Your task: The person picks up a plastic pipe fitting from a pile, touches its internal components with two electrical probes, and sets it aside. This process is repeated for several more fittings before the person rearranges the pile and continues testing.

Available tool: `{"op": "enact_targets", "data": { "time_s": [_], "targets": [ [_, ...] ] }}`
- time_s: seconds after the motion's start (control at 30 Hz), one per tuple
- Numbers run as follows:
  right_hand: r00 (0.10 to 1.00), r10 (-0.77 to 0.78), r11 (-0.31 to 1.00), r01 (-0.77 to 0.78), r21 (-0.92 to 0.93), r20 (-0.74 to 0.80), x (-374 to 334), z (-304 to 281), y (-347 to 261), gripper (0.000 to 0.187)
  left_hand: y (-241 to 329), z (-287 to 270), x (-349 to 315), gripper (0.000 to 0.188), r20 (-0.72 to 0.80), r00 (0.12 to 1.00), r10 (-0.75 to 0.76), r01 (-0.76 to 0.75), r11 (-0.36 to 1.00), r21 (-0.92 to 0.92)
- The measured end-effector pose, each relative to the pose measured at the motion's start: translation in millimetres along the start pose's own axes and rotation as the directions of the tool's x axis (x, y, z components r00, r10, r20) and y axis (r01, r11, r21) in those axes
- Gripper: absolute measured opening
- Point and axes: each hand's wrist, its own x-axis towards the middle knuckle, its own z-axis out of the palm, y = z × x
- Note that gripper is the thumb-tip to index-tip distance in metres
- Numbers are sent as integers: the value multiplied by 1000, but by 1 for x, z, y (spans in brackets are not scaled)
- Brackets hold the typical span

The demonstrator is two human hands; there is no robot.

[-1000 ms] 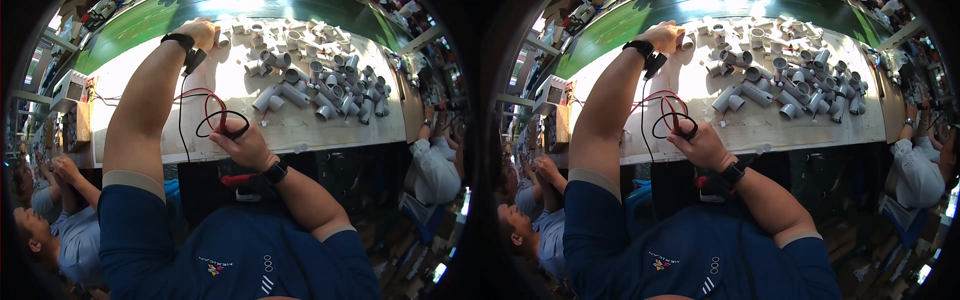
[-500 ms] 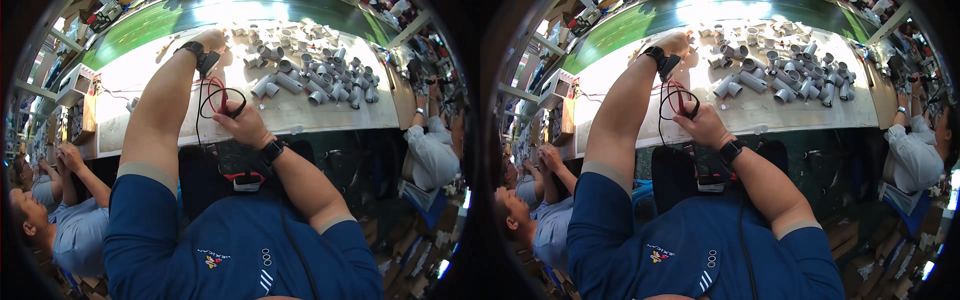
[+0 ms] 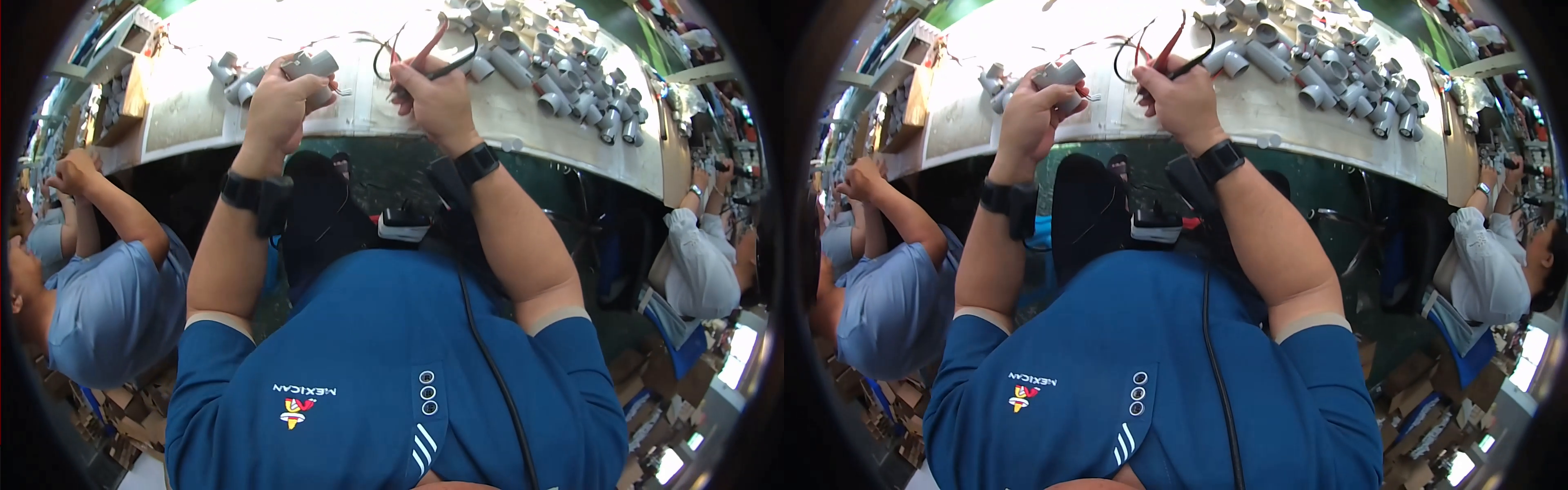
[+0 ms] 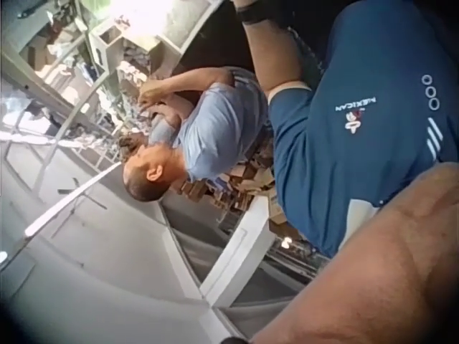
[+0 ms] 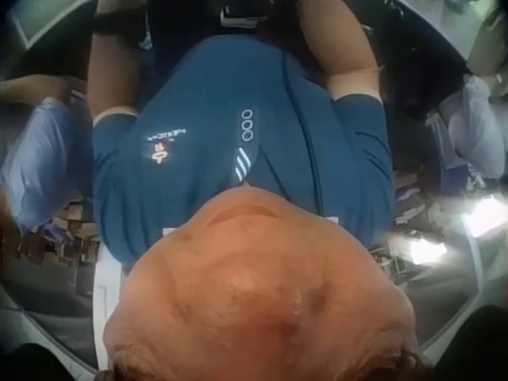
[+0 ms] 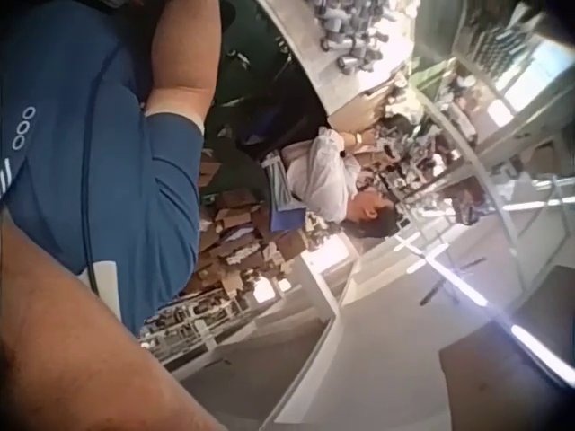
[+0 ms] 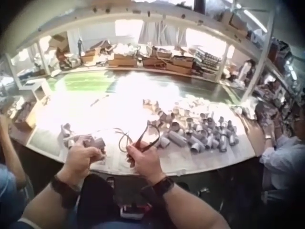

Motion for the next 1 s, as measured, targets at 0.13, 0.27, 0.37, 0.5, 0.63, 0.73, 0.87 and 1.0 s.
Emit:
{"op": "enact_targets", "data": {
  "time_s": [0.13, 0.27, 0.37, 0.5, 0.63, 0.73, 0.87, 1.0],
  "targets": [
    [1000, 31, 998, -31, -56, -5, -6, 19, -2, 21, -23, 6, -42, 47, -26, 994, 102, -102, 995, -19],
    [1000, 20, 988, -22, -151, -20, -12, 34, 4, 22, -39, 13, -51, 46, -43, 983, 180, -177, 981, 74],
    [1000, -8, 976, 3, -217, -22, -15, 37, 6, 23, -43, 16, -54, 46, -46, 975, 215, -209, 971, 115],
    [996, -93, 944, 89, -319, 2, -14, 38, 15, 22, -46, 14, -53, 44, -30, 970, 241, -232, 957, 176],
    [988, -157, 909, 143, -391, -3, -12, 37, 23, 21, -48, 13, -52, 43, -24, 966, 258, -248, 947, 203],
    [980, -201, 892, 188, -410, 10, -12, 36, 29, 21, -47, 14, -52, 43, -23, 966, 257, -247, 947, 205],
    [970, -243, 868, 228, -441, 23, -12, 36, 30, 22, -49, 16, -54, 43, -27, 965, 262, -254, 952, 171],
    [948, -317, 804, 289, -520, 37, -17, 40, 29, 21, -54, 15, -59, 44, -19, 959, 281, -278, 956, 92]
  ]
}}
